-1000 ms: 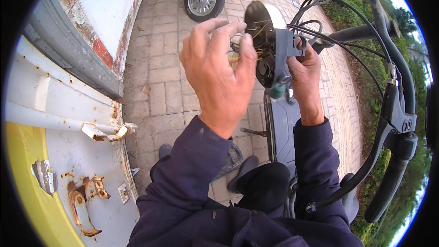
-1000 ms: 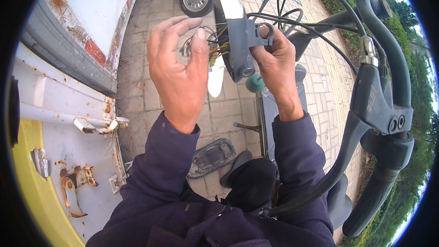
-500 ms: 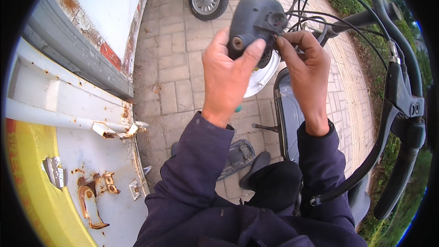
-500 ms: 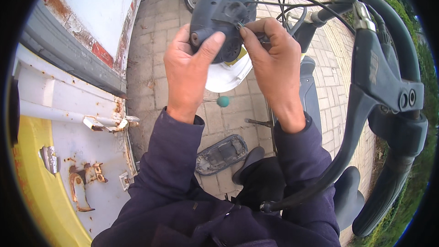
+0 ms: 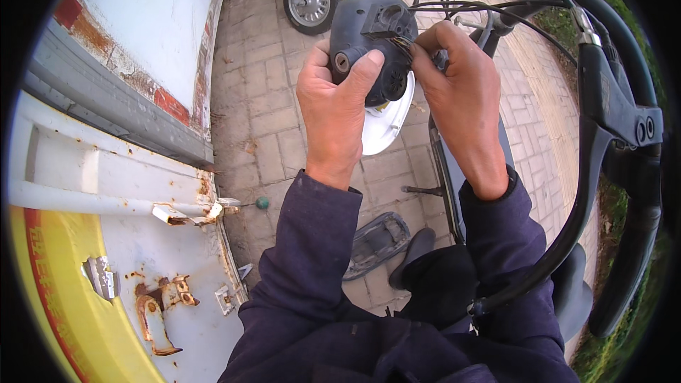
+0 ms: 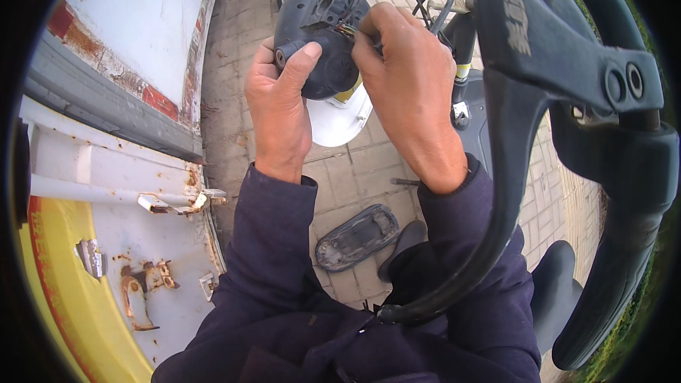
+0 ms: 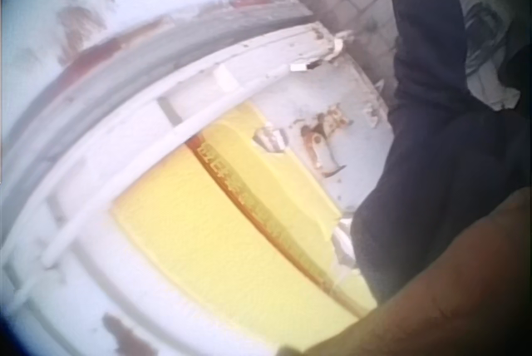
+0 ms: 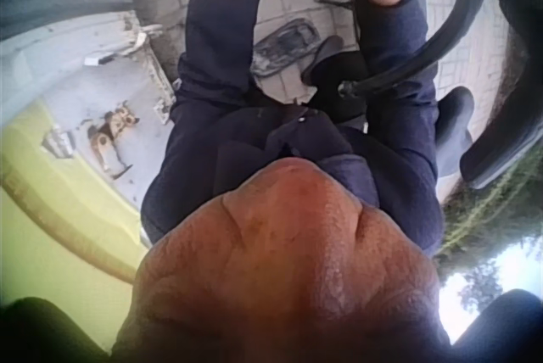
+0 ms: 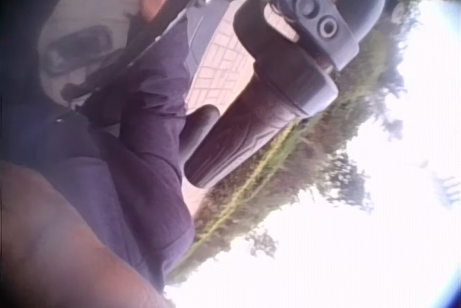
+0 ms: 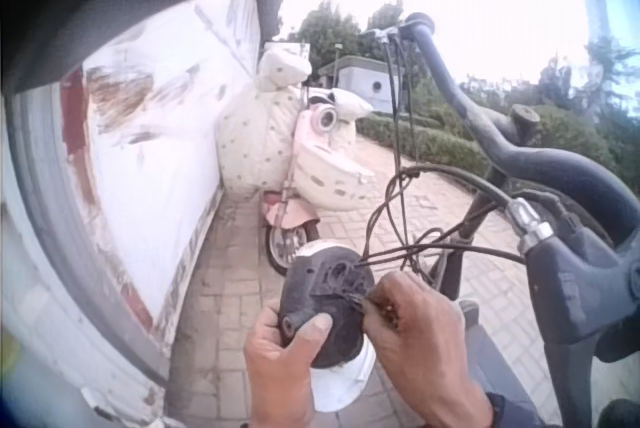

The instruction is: The person works on the wiring inside the scooter's headlight assembly, using a screwdriver to remove and reinsert the bulb and connect wires. They then move to the seat area, remove the seat, and use the screwdriver on the ignition switch and surrounding components.

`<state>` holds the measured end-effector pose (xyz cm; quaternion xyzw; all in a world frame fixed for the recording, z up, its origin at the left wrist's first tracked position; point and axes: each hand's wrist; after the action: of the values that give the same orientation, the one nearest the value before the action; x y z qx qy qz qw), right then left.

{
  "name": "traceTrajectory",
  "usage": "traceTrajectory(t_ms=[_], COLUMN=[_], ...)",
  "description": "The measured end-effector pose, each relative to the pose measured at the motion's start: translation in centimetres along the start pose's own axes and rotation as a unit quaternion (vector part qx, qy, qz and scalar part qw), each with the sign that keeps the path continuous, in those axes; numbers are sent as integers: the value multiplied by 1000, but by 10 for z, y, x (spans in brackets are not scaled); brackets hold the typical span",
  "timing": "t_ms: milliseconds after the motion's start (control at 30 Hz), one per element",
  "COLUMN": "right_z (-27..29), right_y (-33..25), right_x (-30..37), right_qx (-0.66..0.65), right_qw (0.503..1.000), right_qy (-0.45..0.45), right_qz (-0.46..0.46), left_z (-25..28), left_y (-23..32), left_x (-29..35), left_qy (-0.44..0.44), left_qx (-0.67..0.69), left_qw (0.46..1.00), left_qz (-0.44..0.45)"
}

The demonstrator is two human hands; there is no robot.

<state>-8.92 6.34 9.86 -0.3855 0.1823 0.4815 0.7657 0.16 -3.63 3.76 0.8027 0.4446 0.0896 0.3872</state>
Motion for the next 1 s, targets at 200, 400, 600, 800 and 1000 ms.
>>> traceTrajectory(t_ms=[200,400,600,800,1000], right_z=[4,0,1,3,3], right_y=[-3,-2,8,14,22], right_x=[4,9,1,1,-3], right_qx=[-18,23,-58,-91,-151], right_qw=[998,998,996,993,982], right_qy=[-28,-29,-46,-42,-75], right_qz=[-46,60,-51,-67,-79], left_z=[3,2,-1,1,1], left_y=[0,1,-3,-7,-3], left_x=[-2,0,0,0,-3], left_qy=[-19,-20,-28,-32,-42], left_qx=[2,55,45,20,50], left_qw=[1000,998,998,999,997], left_qz=[17,32,15,31,44])
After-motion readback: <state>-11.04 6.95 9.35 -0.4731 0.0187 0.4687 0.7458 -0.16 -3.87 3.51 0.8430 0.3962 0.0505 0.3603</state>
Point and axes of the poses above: each hand's wrist, its own x-axis away from the middle knuckle, its own z-axis out of the back of the hand, y = z × x, and after that the axes turned 4 degrees about z, right-handed
